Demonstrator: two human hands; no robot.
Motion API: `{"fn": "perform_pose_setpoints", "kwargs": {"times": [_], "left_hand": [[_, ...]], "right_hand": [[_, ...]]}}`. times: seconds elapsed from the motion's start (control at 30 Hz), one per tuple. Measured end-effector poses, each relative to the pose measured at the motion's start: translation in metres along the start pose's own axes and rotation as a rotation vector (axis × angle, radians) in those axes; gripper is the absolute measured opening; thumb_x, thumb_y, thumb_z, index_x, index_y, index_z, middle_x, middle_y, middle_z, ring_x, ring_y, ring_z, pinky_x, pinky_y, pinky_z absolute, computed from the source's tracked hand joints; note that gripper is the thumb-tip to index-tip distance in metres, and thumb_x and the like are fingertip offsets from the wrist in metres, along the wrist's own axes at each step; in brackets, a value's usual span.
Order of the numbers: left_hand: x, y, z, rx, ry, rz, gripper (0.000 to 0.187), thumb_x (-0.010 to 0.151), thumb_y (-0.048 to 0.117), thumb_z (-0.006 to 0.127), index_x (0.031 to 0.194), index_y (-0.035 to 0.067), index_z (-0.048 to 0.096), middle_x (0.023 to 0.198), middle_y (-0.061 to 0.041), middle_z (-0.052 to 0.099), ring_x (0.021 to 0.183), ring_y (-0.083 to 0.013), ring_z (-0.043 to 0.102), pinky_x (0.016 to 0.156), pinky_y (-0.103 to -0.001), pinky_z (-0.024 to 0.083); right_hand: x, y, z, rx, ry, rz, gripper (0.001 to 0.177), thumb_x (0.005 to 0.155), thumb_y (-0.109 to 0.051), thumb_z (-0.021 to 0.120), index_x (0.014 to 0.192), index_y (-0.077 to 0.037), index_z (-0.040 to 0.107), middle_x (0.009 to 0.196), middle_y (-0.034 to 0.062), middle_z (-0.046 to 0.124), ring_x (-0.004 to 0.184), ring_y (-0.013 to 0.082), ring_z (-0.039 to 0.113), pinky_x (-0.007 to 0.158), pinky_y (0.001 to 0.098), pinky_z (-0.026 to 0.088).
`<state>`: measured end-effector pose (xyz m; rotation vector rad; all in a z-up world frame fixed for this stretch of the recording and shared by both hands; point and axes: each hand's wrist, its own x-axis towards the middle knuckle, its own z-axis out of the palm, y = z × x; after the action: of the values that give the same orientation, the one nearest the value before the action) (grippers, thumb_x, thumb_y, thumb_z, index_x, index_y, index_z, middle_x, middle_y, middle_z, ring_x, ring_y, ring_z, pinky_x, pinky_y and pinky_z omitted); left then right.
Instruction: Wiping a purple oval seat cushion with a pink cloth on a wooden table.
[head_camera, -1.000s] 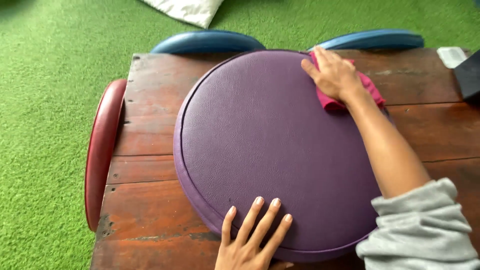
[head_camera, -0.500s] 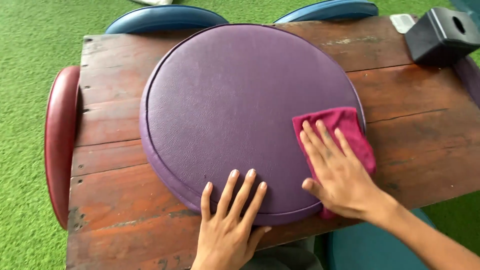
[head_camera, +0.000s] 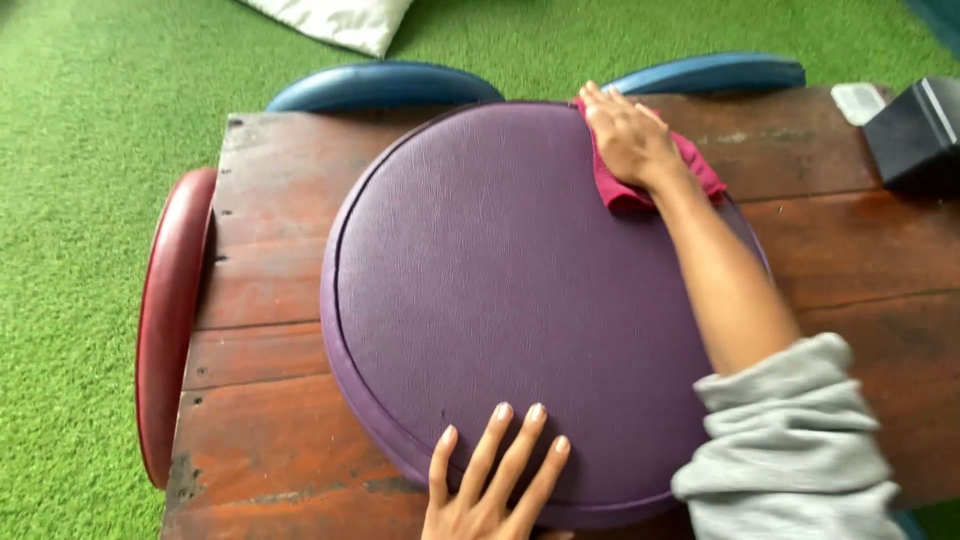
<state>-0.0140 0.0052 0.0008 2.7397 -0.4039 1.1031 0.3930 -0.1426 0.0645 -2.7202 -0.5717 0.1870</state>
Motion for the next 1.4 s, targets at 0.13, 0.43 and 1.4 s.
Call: {"fn": "perform_pose_setpoints", "kwargs": {"times": [0.13,0.43,1.4], "left_hand": [[-0.002,-0.002,0.003,0.042,0.044,-0.004,0.061,0.115,0.056,0.01,0.137,0.031,0.062,0.142,0.004,0.067,0.132,-0.0194,0.062,0.111,-0.046,0.032],[-0.002,-0.005,-0.022,-0.157,-0.265,0.044,0.086,0.084,0.061,0.072,0.156,0.022,0.047,0.165,-0.008,0.041,0.152,-0.0294,0.036,0.119,-0.058,0.019],[-0.01,-0.007,-0.002,-0.075,-0.127,0.045,0.068,0.101,0.07,0.046,0.152,0.026,0.054,0.159,-0.005,0.05,0.147,-0.0259,0.047,0.118,-0.052,0.023]], "right_hand": [[0.0,0.013,0.011,-0.062,0.075,-0.008,0.068,0.099,-0.039,0.019,0.161,-0.012,0.033,0.17,0.0047,0.026,0.159,0.027,0.012,0.124,0.0545,0.007],[-0.201,0.001,0.033,-0.43,0.119,-0.306,0.069,0.104,-0.034,0.031,0.165,-0.006,0.016,0.174,0.0066,0.012,0.159,0.0296,0.011,0.121,0.0619,0.012],[-0.051,-0.015,0.02,-0.248,0.032,-0.209,0.065,0.104,-0.034,0.028,0.162,-0.006,0.025,0.171,0.0068,0.023,0.157,0.0376,0.006,0.118,0.0727,0.002]]}}
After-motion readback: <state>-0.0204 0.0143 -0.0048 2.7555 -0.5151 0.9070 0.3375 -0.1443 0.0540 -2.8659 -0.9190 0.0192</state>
